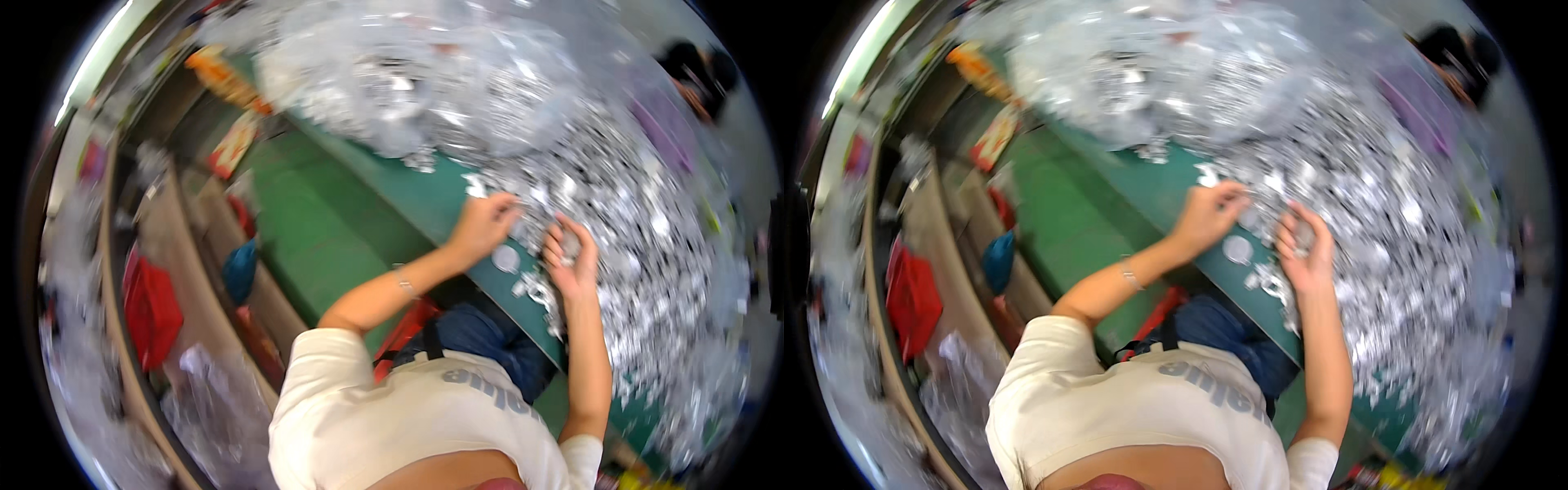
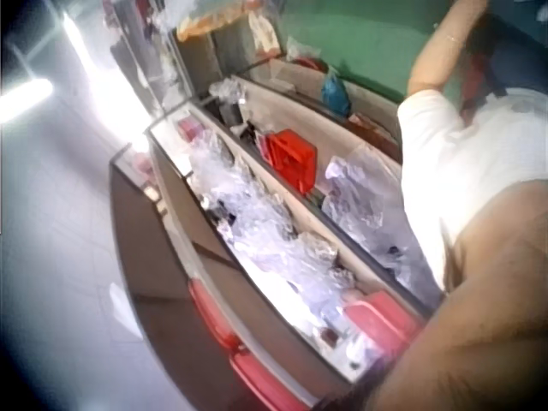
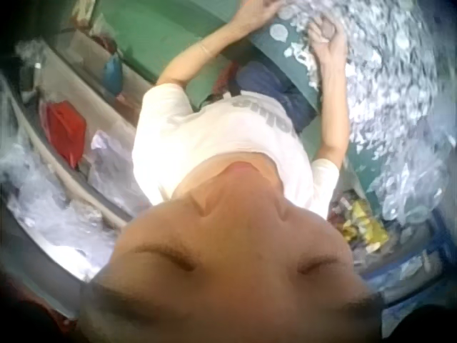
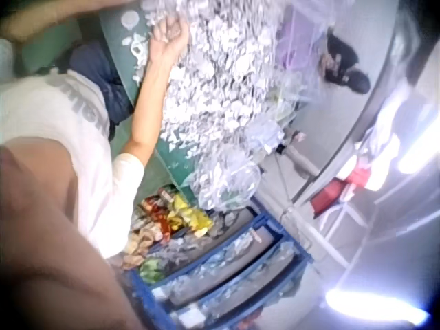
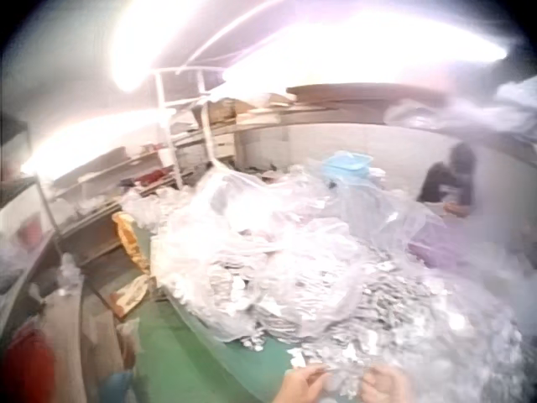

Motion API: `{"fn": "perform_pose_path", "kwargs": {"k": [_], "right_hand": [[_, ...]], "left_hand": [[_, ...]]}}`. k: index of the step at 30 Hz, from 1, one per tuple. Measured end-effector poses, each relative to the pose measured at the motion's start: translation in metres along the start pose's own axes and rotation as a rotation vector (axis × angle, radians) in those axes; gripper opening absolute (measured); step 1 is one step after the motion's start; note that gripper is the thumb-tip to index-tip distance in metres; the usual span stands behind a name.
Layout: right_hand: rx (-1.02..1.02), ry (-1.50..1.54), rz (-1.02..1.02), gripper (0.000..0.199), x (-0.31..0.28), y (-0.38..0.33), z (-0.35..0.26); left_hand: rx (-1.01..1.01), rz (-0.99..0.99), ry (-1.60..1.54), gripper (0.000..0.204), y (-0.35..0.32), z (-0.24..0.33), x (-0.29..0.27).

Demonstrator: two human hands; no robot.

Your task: The person sorts and organizes small silver-colored metal decorative pieces by hand, moving them from a large central pile into smaller plastic bags stored on nearby shelves.

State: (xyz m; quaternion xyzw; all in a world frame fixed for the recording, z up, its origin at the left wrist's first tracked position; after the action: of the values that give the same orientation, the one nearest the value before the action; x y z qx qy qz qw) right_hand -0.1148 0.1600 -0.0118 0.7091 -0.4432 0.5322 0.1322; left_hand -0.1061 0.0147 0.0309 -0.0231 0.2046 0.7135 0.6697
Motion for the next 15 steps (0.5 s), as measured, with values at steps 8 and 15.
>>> {"fn": "perform_pose_path", "kwargs": {"k": [8, 15], "right_hand": [[-0.416, -0.523, 0.288, 0.022, 0.005, -0.014, -0.029], [-0.456, -0.977, 0.232, 0.038, 0.063, -0.026, -0.004]], "left_hand": [[-0.208, 0.108, -0.881, 0.010, -0.019, 0.000, 0.058], [-0.110, 0.507, -0.736, 0.026, -0.039, 0.016, 0.052]]}}
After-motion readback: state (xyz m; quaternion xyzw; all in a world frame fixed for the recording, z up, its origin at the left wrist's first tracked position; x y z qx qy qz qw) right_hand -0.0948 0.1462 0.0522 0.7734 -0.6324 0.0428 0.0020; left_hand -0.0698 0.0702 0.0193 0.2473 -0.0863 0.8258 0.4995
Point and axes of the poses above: each hand's wrist, its own y-axis towards the middle knuckle, its own x-axis out of the palm, z = x × y, the point moved 10 cm from there along y, towards the middle knuckle, and after that the axes turned 8 degrees about -z, right-handed, at the moved point
